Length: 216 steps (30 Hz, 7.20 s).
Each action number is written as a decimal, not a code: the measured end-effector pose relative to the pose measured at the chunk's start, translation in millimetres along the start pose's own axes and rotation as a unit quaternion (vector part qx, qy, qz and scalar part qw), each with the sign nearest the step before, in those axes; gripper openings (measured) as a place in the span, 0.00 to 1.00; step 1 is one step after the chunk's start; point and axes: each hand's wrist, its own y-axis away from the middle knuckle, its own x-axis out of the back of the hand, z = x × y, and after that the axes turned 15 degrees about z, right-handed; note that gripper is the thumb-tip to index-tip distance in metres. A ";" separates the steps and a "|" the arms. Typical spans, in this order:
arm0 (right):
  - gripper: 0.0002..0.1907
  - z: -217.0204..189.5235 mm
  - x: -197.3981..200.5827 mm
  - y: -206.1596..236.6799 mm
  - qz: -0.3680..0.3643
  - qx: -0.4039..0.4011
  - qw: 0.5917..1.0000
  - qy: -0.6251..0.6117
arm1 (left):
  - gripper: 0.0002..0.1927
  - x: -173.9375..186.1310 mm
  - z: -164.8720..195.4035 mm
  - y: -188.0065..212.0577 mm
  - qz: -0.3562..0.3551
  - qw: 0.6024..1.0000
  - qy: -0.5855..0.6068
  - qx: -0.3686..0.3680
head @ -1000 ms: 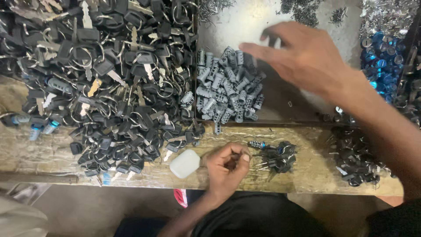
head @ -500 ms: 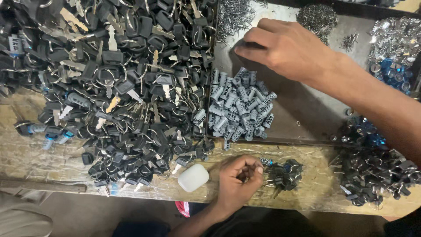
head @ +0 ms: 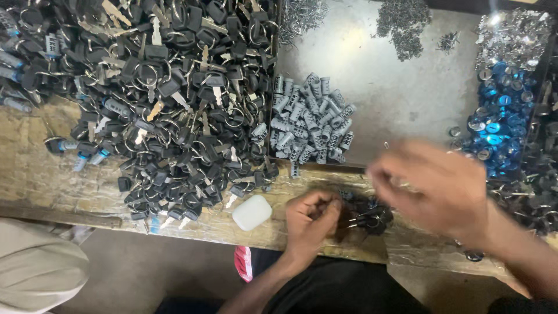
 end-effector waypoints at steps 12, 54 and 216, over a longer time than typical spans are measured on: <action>0.11 -71.9 -20.6 148.3 0.134 -0.163 0.971 0.114 | 0.07 -22.6 -9.8 33.6 -0.049 0.991 0.109 0.058; 0.12 5.1 -4.4 97.2 0.027 -0.297 0.950 -0.089 | 0.09 -6.3 31.7 6.7 -0.120 0.988 0.066 0.071; 0.13 15.5 2.1 223.3 -0.030 -0.079 0.996 0.008 | 0.07 1.6 -11.2 0.6 -0.146 0.916 -0.266 -0.262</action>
